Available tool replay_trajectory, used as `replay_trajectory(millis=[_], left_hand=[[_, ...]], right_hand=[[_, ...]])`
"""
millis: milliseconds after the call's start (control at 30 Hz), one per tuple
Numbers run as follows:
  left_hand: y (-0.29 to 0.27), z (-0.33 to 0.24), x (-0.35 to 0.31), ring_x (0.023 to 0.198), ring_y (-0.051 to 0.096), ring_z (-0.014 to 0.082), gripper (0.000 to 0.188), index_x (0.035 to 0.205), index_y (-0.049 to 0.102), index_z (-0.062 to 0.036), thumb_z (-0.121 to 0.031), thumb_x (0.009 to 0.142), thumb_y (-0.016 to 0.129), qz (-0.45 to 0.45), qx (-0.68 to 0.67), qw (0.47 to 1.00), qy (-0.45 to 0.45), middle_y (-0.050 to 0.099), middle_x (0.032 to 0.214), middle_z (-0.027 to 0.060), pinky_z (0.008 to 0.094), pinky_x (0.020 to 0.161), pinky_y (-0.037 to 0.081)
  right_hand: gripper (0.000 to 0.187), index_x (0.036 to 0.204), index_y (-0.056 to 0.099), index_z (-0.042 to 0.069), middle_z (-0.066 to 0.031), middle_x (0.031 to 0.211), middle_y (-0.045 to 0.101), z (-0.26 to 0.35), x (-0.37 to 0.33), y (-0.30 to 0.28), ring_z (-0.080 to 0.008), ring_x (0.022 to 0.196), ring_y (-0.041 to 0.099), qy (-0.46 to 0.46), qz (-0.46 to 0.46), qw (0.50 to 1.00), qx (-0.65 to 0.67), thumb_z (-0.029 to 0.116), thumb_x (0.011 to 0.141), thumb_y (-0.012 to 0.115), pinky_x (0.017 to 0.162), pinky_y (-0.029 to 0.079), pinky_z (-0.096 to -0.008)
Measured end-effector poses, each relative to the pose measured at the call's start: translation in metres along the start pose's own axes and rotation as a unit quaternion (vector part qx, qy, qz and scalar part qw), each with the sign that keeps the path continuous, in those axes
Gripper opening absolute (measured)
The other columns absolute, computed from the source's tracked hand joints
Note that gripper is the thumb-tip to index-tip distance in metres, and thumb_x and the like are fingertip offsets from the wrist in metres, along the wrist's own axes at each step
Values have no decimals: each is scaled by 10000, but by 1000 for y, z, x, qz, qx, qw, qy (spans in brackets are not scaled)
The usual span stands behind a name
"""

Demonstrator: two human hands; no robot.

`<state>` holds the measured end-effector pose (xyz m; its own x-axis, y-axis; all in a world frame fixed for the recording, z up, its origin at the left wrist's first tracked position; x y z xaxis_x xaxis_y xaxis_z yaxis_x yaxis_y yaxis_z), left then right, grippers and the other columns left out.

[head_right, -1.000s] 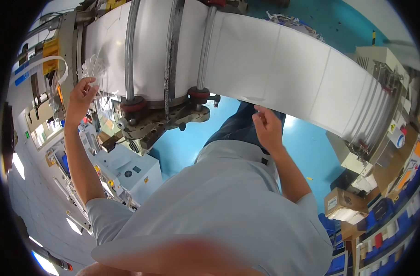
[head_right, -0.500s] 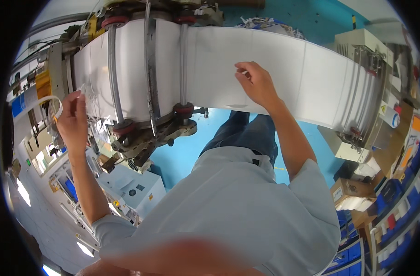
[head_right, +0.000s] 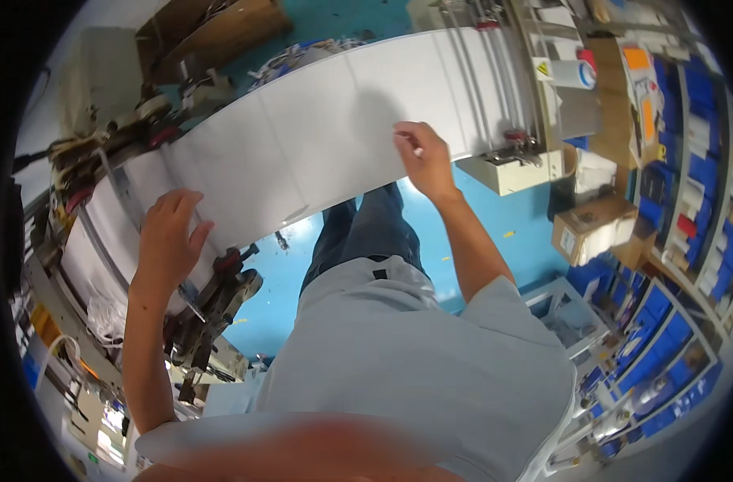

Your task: The recorder is operating and maintaining a machine that processes white sheets, including inspecting sheets, cleaning parts of the machine, and making adjustments to the rollers.

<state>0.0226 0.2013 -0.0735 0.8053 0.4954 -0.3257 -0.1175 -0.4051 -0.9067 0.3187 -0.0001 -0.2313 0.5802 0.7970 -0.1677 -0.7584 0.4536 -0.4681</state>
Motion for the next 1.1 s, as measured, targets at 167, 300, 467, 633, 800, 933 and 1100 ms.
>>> replay_trajectory(millis=[167,300,467,633,800,933,1100], left_hand=[[50,-26,51,1055,552,328,386,1090,576,-29,-131,750,729,43,-34,997,52,592,1112,144,414,895,445],[96,-53,74,1126,534,324,410,1124,577,-33,-189,772,716,60,-1,995,81,577,1184,160,424,951,422],[95,-37,77,1205,498,309,383,1171,582,-56,-211,835,679,126,72,989,-5,555,1261,166,423,1041,367],[39,16,27,1117,542,299,327,1051,594,-58,-197,772,692,0,139,988,-69,600,1125,127,433,977,403],[0,53,-16,1068,550,275,193,892,626,-67,-189,755,685,-40,241,966,-84,601,1018,102,426,954,402],[5,70,-17,1148,519,265,215,924,634,-61,-181,751,678,-13,341,938,-64,592,1071,100,430,1056,322],[24,93,-9,1263,439,258,403,1097,580,-62,-268,772,698,66,376,921,-76,523,1282,96,441,1117,240]], right_hand=[[171,1035,635,13,-99,875,650,-23,-14,-96,-152,731,632,-25,-91,994,-51,48,867,621,658,506,-270],[200,1032,635,39,-132,913,645,-21,17,-120,-247,752,651,-99,-46,983,-145,42,832,636,667,515,-332],[227,1106,607,32,-119,986,635,4,47,-100,-215,841,642,-125,42,981,-140,32,882,576,762,528,-323],[261,1108,612,55,-106,1081,623,49,53,33,-254,988,617,-164,205,964,-30,52,848,620,855,502,-340],[408,1229,533,45,-145,1290,533,121,27,192,-320,1172,515,-363,308,876,77,126,842,636,983,423,-384],[463,1279,482,26,-155,1390,444,143,35,290,-326,1248,453,-397,267,877,41,174,861,616,1034,370,-424],[511,1321,431,5,-159,1454,358,152,32,333,-307,1338,356,-415,199,886,-55,213,881,588,1093,268,-503]])
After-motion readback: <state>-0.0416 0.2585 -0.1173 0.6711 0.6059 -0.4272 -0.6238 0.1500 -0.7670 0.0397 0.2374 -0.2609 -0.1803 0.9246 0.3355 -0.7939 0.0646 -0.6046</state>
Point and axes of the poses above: each hand's wrist, its own x-axis towards the middle knuckle, its own y-axis out of the palm, z = x × y, the point moved 6 cm from there along x, towards the middle knuckle
